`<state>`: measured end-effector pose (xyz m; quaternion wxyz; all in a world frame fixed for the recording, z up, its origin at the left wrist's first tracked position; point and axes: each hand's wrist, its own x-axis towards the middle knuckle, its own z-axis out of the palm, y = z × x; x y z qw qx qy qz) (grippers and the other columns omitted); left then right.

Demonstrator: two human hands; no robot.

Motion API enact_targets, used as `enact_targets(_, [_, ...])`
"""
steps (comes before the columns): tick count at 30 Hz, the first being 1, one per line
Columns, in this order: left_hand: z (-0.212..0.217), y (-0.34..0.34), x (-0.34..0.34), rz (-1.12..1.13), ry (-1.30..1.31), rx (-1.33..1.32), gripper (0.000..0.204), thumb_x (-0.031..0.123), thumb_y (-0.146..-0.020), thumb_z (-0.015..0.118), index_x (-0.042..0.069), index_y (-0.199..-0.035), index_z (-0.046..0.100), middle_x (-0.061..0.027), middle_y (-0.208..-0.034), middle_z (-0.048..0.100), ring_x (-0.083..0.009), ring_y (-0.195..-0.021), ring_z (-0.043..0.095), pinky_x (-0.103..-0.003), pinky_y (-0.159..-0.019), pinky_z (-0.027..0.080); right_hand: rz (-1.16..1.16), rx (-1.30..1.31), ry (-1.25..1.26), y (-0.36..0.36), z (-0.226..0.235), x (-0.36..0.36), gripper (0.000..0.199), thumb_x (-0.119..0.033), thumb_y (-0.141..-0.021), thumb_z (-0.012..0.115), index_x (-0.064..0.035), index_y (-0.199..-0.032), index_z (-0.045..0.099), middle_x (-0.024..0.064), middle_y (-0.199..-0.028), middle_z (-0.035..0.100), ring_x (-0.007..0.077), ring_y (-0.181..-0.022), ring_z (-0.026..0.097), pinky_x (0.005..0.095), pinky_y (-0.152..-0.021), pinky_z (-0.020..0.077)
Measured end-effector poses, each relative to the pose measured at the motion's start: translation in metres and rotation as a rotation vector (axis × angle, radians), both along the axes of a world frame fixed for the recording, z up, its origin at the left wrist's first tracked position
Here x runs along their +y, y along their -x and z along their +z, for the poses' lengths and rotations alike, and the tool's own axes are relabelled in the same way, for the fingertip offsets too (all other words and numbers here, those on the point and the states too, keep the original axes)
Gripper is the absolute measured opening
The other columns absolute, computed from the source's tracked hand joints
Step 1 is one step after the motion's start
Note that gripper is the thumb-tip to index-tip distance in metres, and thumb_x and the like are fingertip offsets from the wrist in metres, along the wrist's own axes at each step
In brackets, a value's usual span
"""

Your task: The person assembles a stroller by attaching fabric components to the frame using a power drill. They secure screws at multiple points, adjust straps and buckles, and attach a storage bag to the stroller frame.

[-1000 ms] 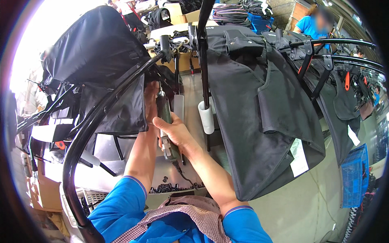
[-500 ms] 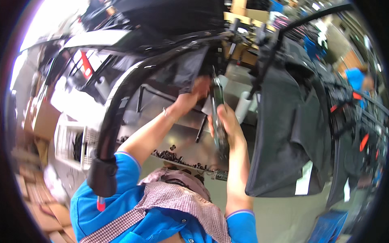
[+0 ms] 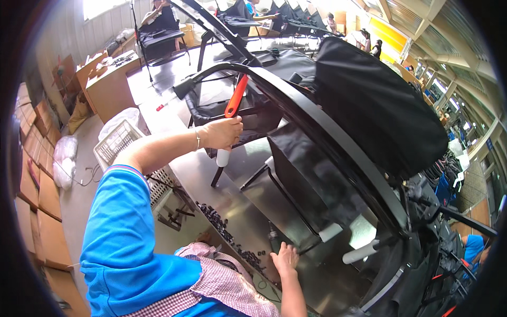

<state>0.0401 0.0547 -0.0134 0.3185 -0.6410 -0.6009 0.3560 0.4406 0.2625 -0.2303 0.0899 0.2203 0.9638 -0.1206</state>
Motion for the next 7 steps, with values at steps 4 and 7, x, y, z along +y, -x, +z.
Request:
enact_targets(4, [-0.015,0.082,-0.057,-0.012,-0.073,-0.028,0.042,0.056,-0.081,0.054,0.016,-0.077,0.067,-0.0027,-0.095,0.062,-0.0238,-0.11,0.05,-0.047,-0.109,0.029,0.077,0.538,0.015,0.075,0.049,-0.022,0.049,-0.025,-0.072,0.078,-0.0057,-0.114,0.061,0.0143,-0.106,0.061,0.0349,-0.099,0.058,0.0436,-0.086,0.0492])
enact_targets(7, [-0.041,0.15,-0.101,0.012,-0.105,0.068,0.057,0.064,-0.083,0.055,0.011,-0.102,0.066,-0.0077,-0.102,0.062,-0.0275,-0.117,0.05,-0.05,-0.114,0.025,0.011,0.619,0.424,0.153,0.127,-0.064,0.048,-0.022,-0.078,0.076,-0.0044,-0.12,0.06,0.0152,-0.113,0.061,0.0319,-0.105,0.06,0.0402,-0.089,0.0496])
